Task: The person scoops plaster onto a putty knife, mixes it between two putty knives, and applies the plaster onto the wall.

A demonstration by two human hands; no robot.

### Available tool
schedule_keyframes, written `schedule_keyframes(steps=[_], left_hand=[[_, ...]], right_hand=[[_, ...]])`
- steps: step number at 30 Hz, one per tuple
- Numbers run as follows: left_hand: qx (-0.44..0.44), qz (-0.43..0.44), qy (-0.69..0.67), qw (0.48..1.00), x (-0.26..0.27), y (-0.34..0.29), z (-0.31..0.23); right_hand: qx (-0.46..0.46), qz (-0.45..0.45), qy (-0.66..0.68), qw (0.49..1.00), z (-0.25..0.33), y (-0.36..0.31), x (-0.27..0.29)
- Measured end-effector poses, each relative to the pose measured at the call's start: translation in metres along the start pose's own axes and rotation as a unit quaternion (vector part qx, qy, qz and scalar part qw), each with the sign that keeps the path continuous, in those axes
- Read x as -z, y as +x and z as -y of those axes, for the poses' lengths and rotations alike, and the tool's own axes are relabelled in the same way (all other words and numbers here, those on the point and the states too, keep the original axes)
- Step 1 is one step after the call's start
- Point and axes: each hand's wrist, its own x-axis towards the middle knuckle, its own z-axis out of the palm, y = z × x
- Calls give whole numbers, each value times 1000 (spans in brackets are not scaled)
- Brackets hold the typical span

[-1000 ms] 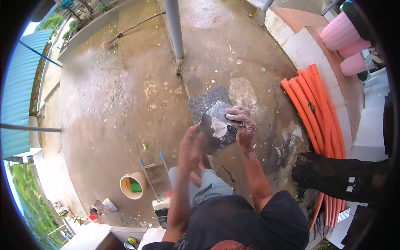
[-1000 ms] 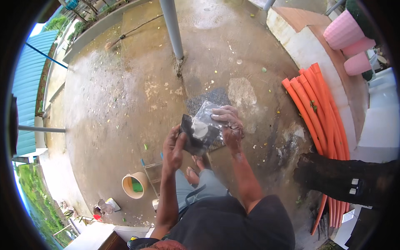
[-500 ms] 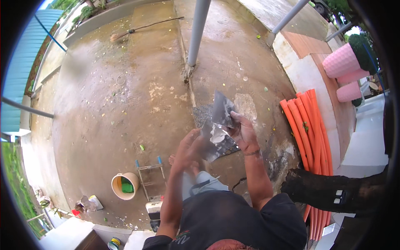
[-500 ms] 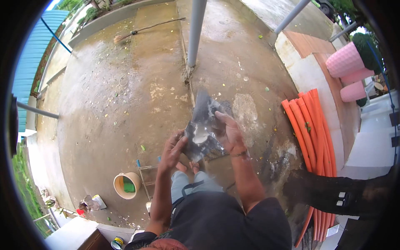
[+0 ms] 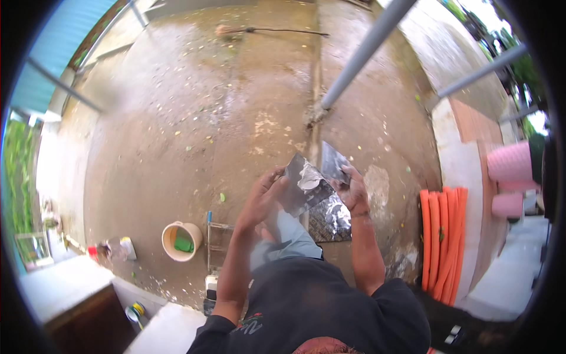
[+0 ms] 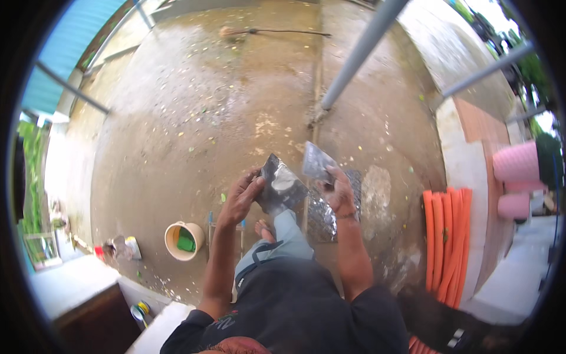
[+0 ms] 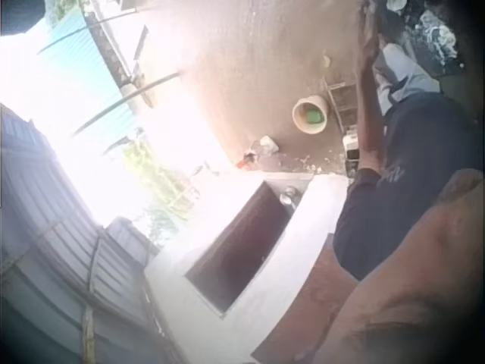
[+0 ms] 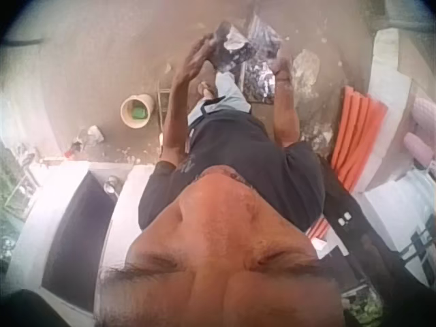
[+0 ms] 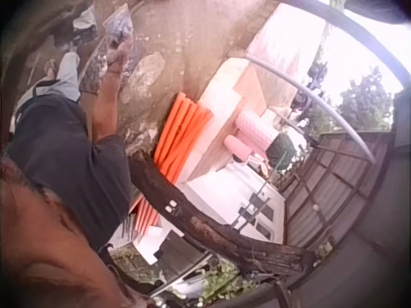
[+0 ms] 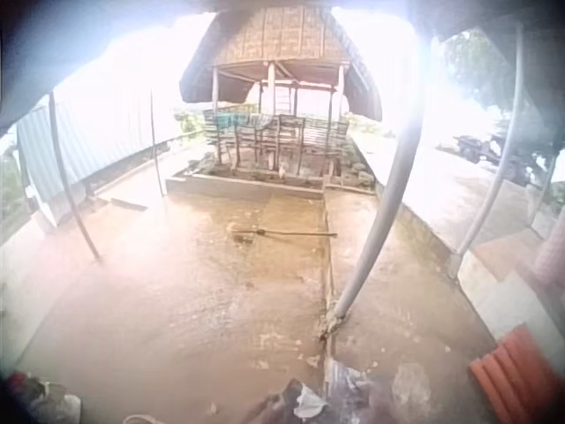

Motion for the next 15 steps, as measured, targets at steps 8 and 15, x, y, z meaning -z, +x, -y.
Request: schedule_keyframes(steps=[8, 15], left_hand=[[3, -217, 132, 967, 135, -16, 34], [-108, -496, -159, 847, 176, -41, 65]], right_hand=[[71, -21, -670, 739, -81, 87, 260], [-108, -168, -403, 893, -11, 228, 179]])
